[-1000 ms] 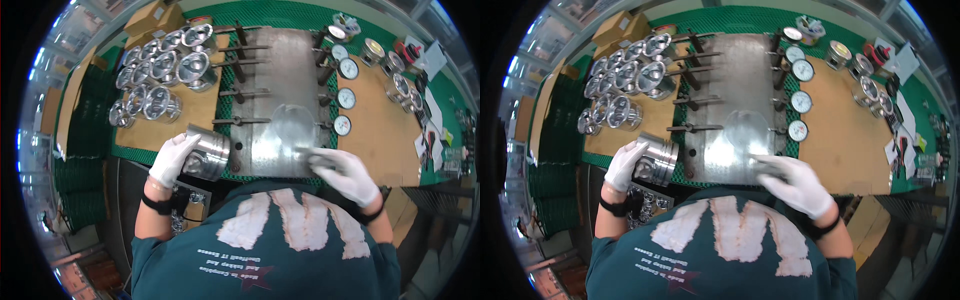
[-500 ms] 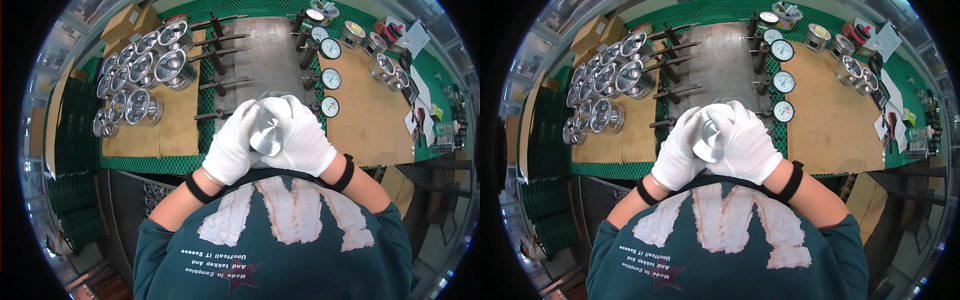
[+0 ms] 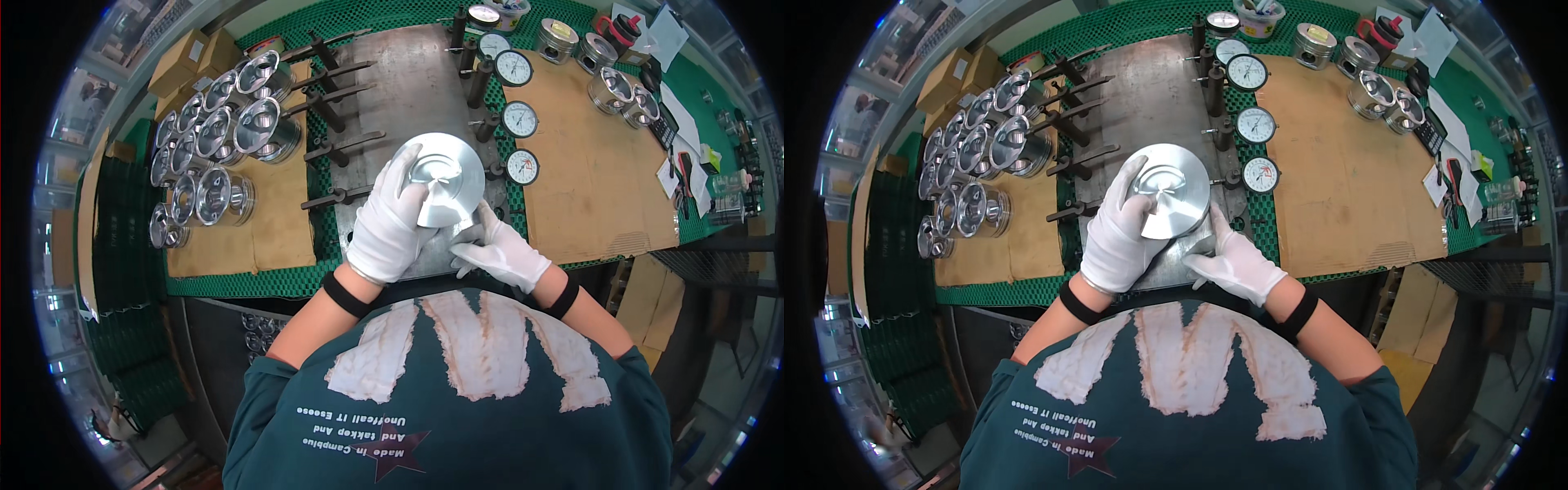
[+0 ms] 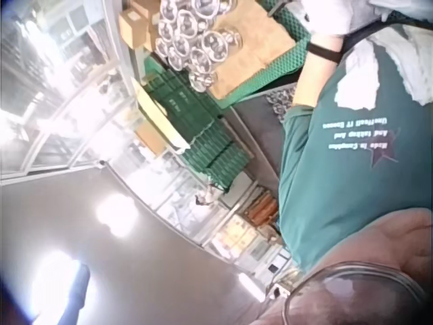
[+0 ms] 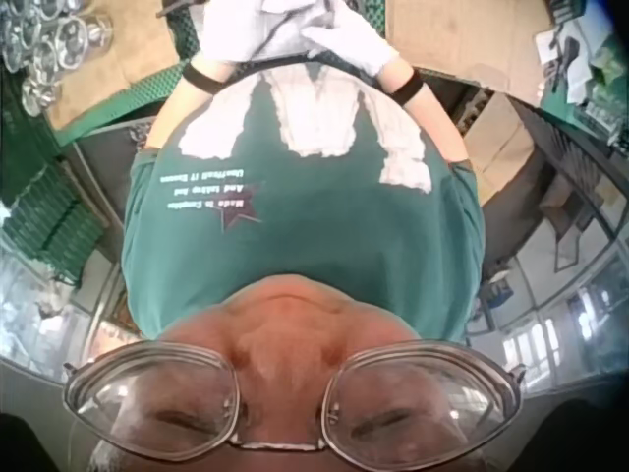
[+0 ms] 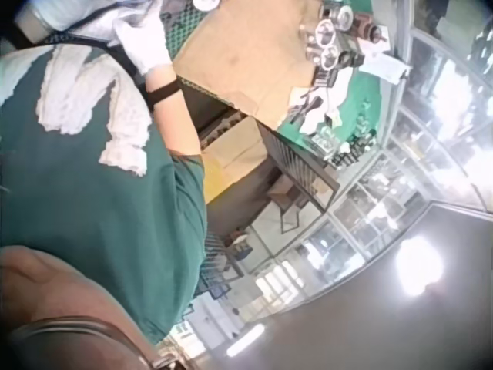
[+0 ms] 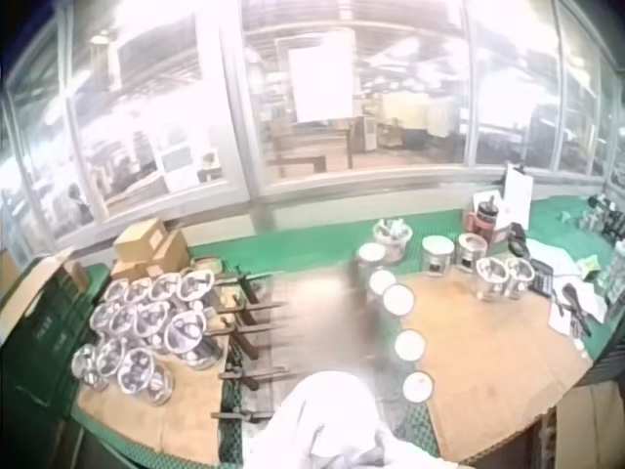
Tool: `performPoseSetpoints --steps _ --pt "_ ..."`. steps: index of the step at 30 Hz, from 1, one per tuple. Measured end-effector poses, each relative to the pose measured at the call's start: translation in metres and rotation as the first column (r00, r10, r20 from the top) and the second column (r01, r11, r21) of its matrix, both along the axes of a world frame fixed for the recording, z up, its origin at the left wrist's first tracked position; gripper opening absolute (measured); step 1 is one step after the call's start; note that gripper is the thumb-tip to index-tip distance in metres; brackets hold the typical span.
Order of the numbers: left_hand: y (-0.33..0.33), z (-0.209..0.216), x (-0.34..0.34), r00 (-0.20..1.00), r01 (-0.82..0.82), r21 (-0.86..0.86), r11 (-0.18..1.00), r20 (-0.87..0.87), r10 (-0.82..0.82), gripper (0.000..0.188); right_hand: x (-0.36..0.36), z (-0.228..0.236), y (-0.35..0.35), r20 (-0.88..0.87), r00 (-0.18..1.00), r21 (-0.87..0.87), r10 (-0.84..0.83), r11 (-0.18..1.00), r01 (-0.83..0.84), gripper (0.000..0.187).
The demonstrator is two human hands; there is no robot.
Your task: The recorder takes pistons from a bin, places them on a measurement jig with multiple dial indicators to check dimensions, and sorts them into groups on a table.
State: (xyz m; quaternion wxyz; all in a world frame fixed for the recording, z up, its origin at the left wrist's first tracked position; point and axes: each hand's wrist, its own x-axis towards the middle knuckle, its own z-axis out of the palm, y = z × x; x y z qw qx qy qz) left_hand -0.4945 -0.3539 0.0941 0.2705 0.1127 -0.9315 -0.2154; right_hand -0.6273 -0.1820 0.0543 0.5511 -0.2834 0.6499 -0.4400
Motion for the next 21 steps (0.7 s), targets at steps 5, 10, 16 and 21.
performPoseSetpoints --steps 5,10,16,21 --pt "-0.01 -0.009 -0.007 1.0 0.009 -0.019 1.0 -0.019 -0.009 0.041 -0.001 -0.008 -0.003 -0.086 0.994 -0.042 -0.067 0.997 0.063 0.107" --pt "-0.011 -0.007 -0.01 0.999 0.022 0.033 0.999 -0.039 -0.021 0.042 -0.003 0.001 -0.003 -0.12 0.992 -0.027 -0.047 0.999 0.044 0.106" --pt "-0.013 -0.006 -0.013 0.997 0.045 -0.055 0.997 -0.06 -0.049 0.053 -0.003 0.001 -0.004 -0.136 0.989 -0.059 -0.055 0.997 0.048 0.106" --pt "-0.011 -0.005 -0.012 0.997 0.03 -0.04 0.999 -0.069 -0.032 0.052 -0.002 0.0 -0.006 -0.108 0.993 -0.021 -0.055 0.998 0.053 0.106"
